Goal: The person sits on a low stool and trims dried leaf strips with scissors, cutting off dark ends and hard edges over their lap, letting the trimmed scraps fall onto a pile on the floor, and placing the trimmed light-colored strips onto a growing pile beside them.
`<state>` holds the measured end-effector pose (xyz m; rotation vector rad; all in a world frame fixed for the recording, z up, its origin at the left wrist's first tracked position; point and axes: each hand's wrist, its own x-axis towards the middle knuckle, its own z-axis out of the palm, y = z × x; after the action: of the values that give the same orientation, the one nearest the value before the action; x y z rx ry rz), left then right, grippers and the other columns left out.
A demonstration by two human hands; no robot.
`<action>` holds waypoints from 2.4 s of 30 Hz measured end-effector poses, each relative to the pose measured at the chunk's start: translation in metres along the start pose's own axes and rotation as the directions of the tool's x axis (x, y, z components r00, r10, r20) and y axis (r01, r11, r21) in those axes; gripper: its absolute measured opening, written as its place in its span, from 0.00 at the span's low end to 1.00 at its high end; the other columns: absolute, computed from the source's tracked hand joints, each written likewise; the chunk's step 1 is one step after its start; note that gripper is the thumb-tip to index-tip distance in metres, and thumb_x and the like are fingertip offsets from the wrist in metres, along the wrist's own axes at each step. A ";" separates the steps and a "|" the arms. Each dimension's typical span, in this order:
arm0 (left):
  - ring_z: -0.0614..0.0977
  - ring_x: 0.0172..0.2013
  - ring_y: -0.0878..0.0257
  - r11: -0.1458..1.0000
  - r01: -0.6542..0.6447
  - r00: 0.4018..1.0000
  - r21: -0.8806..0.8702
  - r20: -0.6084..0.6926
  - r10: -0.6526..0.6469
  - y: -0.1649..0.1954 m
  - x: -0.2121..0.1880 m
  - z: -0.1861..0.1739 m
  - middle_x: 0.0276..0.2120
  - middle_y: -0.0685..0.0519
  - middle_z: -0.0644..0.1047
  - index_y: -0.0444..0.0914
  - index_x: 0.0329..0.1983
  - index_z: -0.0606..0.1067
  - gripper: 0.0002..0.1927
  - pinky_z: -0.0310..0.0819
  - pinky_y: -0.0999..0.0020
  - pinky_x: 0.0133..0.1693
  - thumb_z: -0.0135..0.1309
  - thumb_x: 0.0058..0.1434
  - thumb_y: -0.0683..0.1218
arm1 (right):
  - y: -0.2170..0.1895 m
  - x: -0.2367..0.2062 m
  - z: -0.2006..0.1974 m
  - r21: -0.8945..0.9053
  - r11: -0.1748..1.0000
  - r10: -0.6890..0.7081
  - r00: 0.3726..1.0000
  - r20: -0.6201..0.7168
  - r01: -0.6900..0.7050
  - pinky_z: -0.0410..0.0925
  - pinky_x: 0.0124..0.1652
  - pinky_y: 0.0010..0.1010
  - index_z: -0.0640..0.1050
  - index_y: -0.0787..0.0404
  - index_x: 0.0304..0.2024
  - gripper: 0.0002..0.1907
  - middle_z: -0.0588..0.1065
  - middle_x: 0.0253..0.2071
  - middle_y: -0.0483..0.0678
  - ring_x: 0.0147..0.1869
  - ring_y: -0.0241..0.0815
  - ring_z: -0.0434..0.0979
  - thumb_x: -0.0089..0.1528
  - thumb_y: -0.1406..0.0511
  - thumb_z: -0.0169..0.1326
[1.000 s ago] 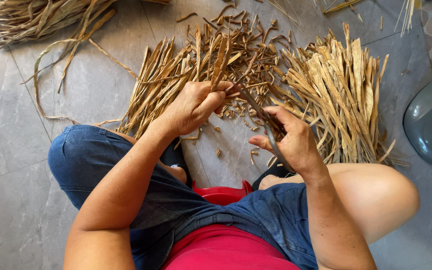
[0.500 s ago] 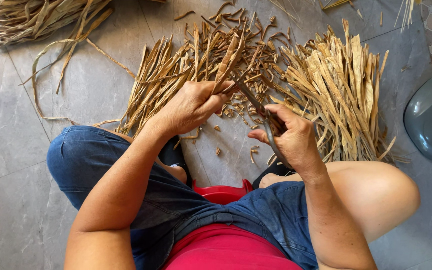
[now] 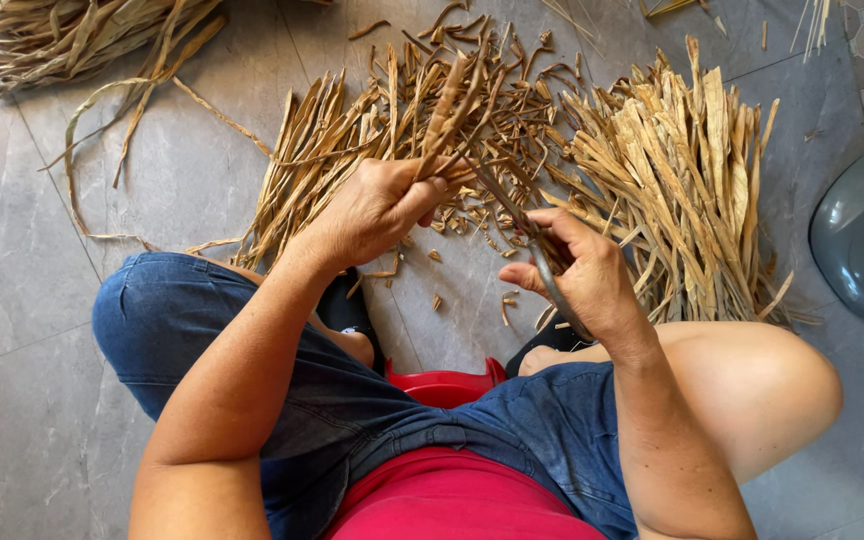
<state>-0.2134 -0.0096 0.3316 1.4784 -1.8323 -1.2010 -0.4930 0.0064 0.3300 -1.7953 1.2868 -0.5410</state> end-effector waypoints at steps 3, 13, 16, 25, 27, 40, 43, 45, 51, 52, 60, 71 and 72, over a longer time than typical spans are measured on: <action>0.80 0.27 0.55 0.994 -0.105 0.994 0.021 0.009 0.105 -0.001 -0.001 0.004 0.25 0.46 0.78 0.36 0.44 0.77 0.13 0.75 0.59 0.34 0.46 0.71 0.48 | -0.011 -0.002 -0.002 -0.102 0.994 -0.049 0.999 -0.010 0.048 0.68 0.34 0.26 0.78 0.58 0.52 0.32 0.76 0.31 0.42 0.33 0.31 0.72 0.50 0.53 0.73; 0.82 0.28 0.61 0.979 -0.195 0.980 -0.059 -0.059 0.192 0.001 0.001 0.006 0.30 0.48 0.80 0.37 0.56 0.77 0.15 0.77 0.64 0.32 0.48 0.71 0.47 | -0.019 -0.002 -0.001 -0.111 0.991 -0.088 0.992 -0.087 0.078 0.69 0.32 0.25 0.80 0.58 0.50 0.29 0.79 0.29 0.43 0.30 0.27 0.72 0.50 0.58 0.75; 0.79 0.25 0.66 0.991 -0.070 0.997 -0.113 -0.029 0.067 0.000 0.002 0.006 0.25 0.51 0.78 0.39 0.57 0.78 0.16 0.76 0.67 0.30 0.48 0.71 0.46 | -0.013 -0.003 0.002 -0.091 0.996 -0.030 0.996 -0.090 0.021 0.67 0.30 0.23 0.81 0.59 0.50 0.28 0.78 0.27 0.43 0.29 0.26 0.69 0.50 0.59 0.75; 0.66 0.21 0.74 0.742 0.012 0.994 -0.670 -0.072 -0.080 -0.011 0.000 -0.008 0.22 0.64 0.68 0.37 0.61 0.78 0.18 0.57 0.76 0.23 0.50 0.74 0.50 | 0.010 0.000 -0.018 0.599 0.801 0.129 0.981 -0.144 -0.017 0.67 0.29 0.20 0.76 0.61 0.51 0.26 0.75 0.35 0.41 0.32 0.29 0.75 0.60 0.51 0.65; 0.63 0.18 0.75 0.680 0.008 0.987 -0.733 -0.102 -0.122 -0.013 -0.002 -0.013 0.20 0.64 0.66 0.37 0.59 0.78 0.18 0.54 0.77 0.20 0.52 0.72 0.51 | 0.014 -0.003 -0.018 0.634 0.773 0.121 0.975 -0.188 0.026 0.66 0.31 0.20 0.75 0.62 0.53 0.29 0.72 0.32 0.43 0.31 0.31 0.72 0.64 0.47 0.62; 0.61 0.21 0.73 0.372 -0.155 0.961 -0.915 -0.227 -0.157 -0.018 -0.007 -0.032 0.23 0.60 0.65 0.33 0.61 0.77 0.19 0.53 0.77 0.23 0.54 0.75 0.50 | 0.001 -0.024 0.052 0.732 0.665 0.138 0.988 0.074 -0.148 0.68 0.41 0.22 0.72 0.61 0.57 0.39 0.75 0.40 0.42 0.39 0.30 0.73 0.59 0.39 0.60; 0.61 0.21 0.73 0.383 -0.128 0.968 -0.915 -0.199 -0.151 -0.017 -0.009 -0.029 0.24 0.60 0.65 0.33 0.61 0.76 0.19 0.52 0.77 0.23 0.53 0.75 0.50 | 0.003 -0.016 0.044 0.751 0.642 0.147 0.986 0.073 -0.151 0.70 0.43 0.23 0.71 0.60 0.57 0.41 0.76 0.42 0.42 0.40 0.29 0.73 0.58 0.37 0.58; 0.61 0.21 0.73 0.387 -0.108 0.973 -0.916 -0.176 -0.147 -0.017 -0.008 -0.028 0.24 0.60 0.65 0.32 0.60 0.76 0.18 0.51 0.77 0.23 0.53 0.76 0.50 | 0.005 -0.009 0.037 0.771 0.623 0.145 0.988 0.049 -0.129 0.69 0.42 0.23 0.71 0.61 0.57 0.41 0.75 0.41 0.42 0.39 0.29 0.73 0.59 0.37 0.58; 0.60 0.20 0.75 0.377 -0.095 0.981 -0.921 -0.151 -0.120 -0.017 -0.008 -0.027 0.23 0.61 0.65 0.32 0.59 0.77 0.19 0.50 0.78 0.21 0.53 0.75 0.50 | 0.015 -0.004 0.029 0.880 0.449 0.230 0.972 0.056 -0.157 0.60 0.26 0.21 0.71 0.64 0.53 0.35 0.65 0.26 0.38 0.25 0.26 0.62 0.62 0.43 0.62; 0.61 0.19 0.75 0.374 -0.114 0.981 -0.920 -0.165 -0.107 -0.017 -0.007 -0.027 0.23 0.61 0.65 0.32 0.58 0.77 0.18 0.50 0.78 0.21 0.53 0.75 0.51 | 0.018 -0.004 0.028 0.894 0.418 0.241 0.969 0.060 -0.160 0.60 0.25 0.20 0.71 0.64 0.53 0.35 0.65 0.25 0.38 0.23 0.25 0.61 0.61 0.43 0.61; 0.61 0.18 0.75 0.328 -0.155 0.969 -0.932 -0.209 -0.135 -0.014 -0.011 -0.038 0.28 0.57 0.73 0.31 0.60 0.76 0.20 0.51 0.78 0.21 0.51 0.76 0.51 | 0.027 -0.014 0.067 0.848 0.390 0.067 0.930 0.362 -0.358 0.68 0.32 0.25 0.71 0.64 0.56 0.36 0.75 0.33 0.43 0.30 0.30 0.73 0.65 0.41 0.55; 0.59 0.19 0.75 0.263 -0.072 0.995 -0.962 -0.089 -0.055 -0.006 -0.018 -0.032 0.31 0.54 0.75 0.31 0.60 0.75 0.20 0.51 0.78 0.22 0.49 0.77 0.52 | 0.035 0.013 0.085 0.868 0.331 0.089 0.928 0.361 -0.369 0.68 0.36 0.23 0.73 0.60 0.58 0.36 0.78 0.39 0.46 0.33 0.32 0.75 0.64 0.40 0.54; 0.59 0.19 0.74 0.268 -0.080 0.993 -0.960 -0.100 -0.063 -0.006 -0.018 -0.033 0.31 0.54 0.75 0.31 0.60 0.75 0.20 0.51 0.78 0.22 0.49 0.77 0.51 | 0.035 0.015 0.084 0.864 0.402 0.119 0.953 0.278 -0.302 0.67 0.35 0.22 0.73 0.60 0.57 0.34 0.77 0.37 0.45 0.32 0.31 0.73 0.64 0.40 0.55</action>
<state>-0.1777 -0.0031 0.3451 0.7136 -0.6001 -1.6992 -0.4444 0.0204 0.2525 -0.7000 0.7869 -0.7247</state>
